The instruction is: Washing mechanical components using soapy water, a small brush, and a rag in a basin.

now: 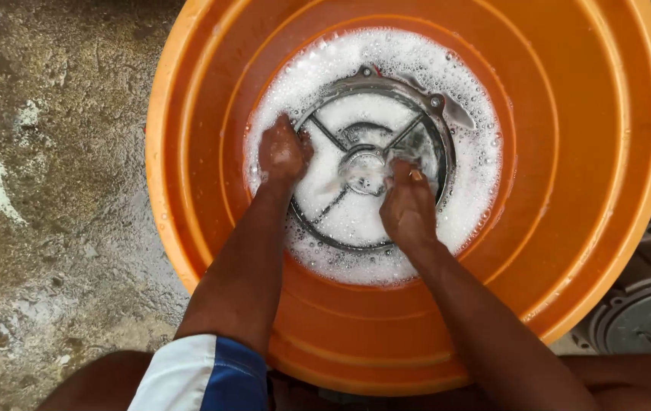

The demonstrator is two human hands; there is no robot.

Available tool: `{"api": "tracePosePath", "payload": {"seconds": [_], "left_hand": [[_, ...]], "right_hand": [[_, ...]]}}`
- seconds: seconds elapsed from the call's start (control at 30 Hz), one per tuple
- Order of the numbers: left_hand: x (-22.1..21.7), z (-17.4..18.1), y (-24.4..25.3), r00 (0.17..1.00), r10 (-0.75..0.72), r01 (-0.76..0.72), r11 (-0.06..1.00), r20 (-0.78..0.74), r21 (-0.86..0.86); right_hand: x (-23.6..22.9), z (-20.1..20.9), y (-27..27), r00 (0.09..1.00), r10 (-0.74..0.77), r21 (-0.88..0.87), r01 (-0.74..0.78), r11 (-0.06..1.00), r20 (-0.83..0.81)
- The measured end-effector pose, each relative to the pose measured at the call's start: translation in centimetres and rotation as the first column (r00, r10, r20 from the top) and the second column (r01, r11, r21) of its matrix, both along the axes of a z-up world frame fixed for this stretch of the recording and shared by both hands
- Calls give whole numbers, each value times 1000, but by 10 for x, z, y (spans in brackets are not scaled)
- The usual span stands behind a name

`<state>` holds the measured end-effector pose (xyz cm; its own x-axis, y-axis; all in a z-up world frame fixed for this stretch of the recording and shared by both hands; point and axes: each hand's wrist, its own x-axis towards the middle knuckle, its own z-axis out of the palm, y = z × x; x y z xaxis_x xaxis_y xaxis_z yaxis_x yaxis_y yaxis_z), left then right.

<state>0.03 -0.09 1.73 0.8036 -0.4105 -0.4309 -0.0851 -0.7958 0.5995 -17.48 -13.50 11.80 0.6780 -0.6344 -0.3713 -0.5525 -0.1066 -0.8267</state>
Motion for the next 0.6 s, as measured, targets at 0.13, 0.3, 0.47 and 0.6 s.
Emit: {"api": "tracePosePath", "payload": {"seconds": [0.13, 0.3, 0.47, 0.6], "left_hand": [[-7, 0, 3, 1000, 1, -1, 1000, -29, -21], [-1, -9, 6, 1000, -3, 4, 1000, 14, -28], [6, -16, 1, 999, -10, 13, 998, 35, -63], [-2, -25, 2, 1000, 0, 1, 999, 30, -42]], "right_hand": [[-20, -87, -61, 944, 182, -578, -313, 753, -274], [-32, -70, -39, 921, 265, -673, -391, 628, -287], [-13, -41, -55, 905, 369, -676, -409, 613, -213], [-31, -53, -37, 912, 262, -647, -408, 644, -315]]}}
